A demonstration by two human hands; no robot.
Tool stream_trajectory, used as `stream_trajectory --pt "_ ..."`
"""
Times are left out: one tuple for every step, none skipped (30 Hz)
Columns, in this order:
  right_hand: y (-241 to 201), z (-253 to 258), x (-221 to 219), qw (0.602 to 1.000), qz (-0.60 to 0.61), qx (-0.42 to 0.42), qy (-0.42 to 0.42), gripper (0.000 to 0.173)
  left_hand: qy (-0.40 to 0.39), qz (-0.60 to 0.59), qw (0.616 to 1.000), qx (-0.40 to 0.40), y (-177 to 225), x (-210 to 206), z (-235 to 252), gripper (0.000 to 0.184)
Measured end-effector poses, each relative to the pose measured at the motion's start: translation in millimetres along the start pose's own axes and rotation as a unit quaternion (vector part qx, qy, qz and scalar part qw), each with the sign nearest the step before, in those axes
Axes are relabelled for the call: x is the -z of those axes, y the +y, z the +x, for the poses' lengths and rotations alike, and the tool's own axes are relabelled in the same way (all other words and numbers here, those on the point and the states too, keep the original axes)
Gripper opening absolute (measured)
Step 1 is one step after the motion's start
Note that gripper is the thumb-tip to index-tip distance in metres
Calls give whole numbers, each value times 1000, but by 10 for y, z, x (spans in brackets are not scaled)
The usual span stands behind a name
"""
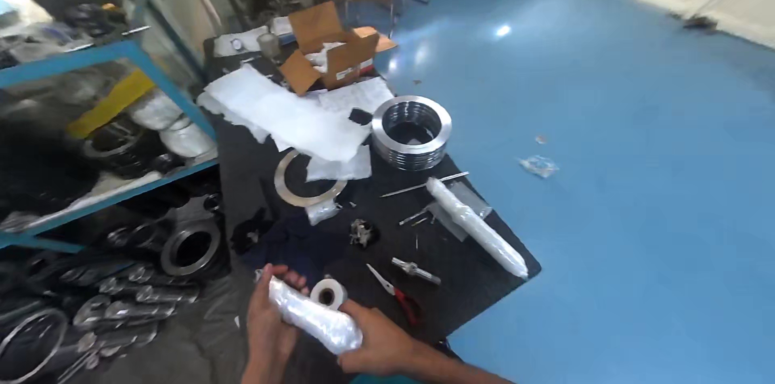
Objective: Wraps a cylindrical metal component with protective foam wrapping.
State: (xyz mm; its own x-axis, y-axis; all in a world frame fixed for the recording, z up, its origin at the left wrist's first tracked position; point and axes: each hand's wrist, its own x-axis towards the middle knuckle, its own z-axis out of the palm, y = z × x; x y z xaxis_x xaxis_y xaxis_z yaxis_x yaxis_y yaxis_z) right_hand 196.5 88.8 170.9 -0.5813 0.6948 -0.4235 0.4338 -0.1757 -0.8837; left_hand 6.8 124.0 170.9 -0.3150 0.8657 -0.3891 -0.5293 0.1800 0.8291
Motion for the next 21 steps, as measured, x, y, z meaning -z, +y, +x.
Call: stream_trajectory --pt "33 -44 33 1000 -22 6 8 63 -5 -14 1000 20 -32 -40 7 47" --pt "66 -86 65 999 -39 10 12 62 -11 -31 999 38 -63 -89 -1 51" --pt "108 -131 84 999 -48 13 16 61 -12 -41 998 53 -94 -142 -17 52" --pt "164 -180 95 998 -52 14 25 60 -10 -46 997 69 -131 -199 -34 50" --pt "217 -237 109 998 -50 10 32 60 -10 -42 996 83 -174 -250 -49 48" --pt "261 -301 131 998 -44 2 35 61 -17 -27 995 99 -216 -291 -60 46" --pt "301 -365 155 999 -35 -9 40 61 -35 -6 993 113 -254 -308 -59 43" --pt "345 -423 180 998 -30 -20 50 61 -58 13 991 123 -288 -312 -45 40" --pt "385 -474 214 997 -39 -30 63 60 -79 20 988 128 -324 -310 -20 38" --pt "416 -516 261 995 -58 -42 76 59 -81 20 988 133 -356 -341 -2 35" --pt "441 -548 315 992 -83 -54 81 59 -51 16 989 138 -390 -427 5 36" --pt "465 -575 364 989 -107 -62 83 60 -10 12 990 140 -438 -548 9 42" --pt "503 -604 401 987 -119 -62 88 61 17 10 990 138 -493 -662 10 47" --pt "555 -638 441 987 -117 -56 98 64 20 26 991 131 -545 -760 25 48" --pt "632 -673 495 987 -101 -43 121 66 5 66 991 118 -597 -838 55 46" --pt "716 -711 573 986 -78 -35 146 67 -22 127 987 93 -644 -883 84 38" --pt "809 -747 665 982 -61 -36 174 67 -63 190 978 62 -667 -893 102 26" --pt "906 -775 778 976 -50 -46 205 69 -105 235 965 46 -640 -900 113 33" --pt "1001 -795 916 969 -43 -65 234 70 -129 255 958 32 -574 -919 93 52" --pt "1092 -802 1074 961 -45 -91 258 70 -147 262 954 7 -487 -938 25 62" --pt "1199 -790 1242 951 -57 -120 279 68 -176 251 951 -29 -390 -964 -105 61"
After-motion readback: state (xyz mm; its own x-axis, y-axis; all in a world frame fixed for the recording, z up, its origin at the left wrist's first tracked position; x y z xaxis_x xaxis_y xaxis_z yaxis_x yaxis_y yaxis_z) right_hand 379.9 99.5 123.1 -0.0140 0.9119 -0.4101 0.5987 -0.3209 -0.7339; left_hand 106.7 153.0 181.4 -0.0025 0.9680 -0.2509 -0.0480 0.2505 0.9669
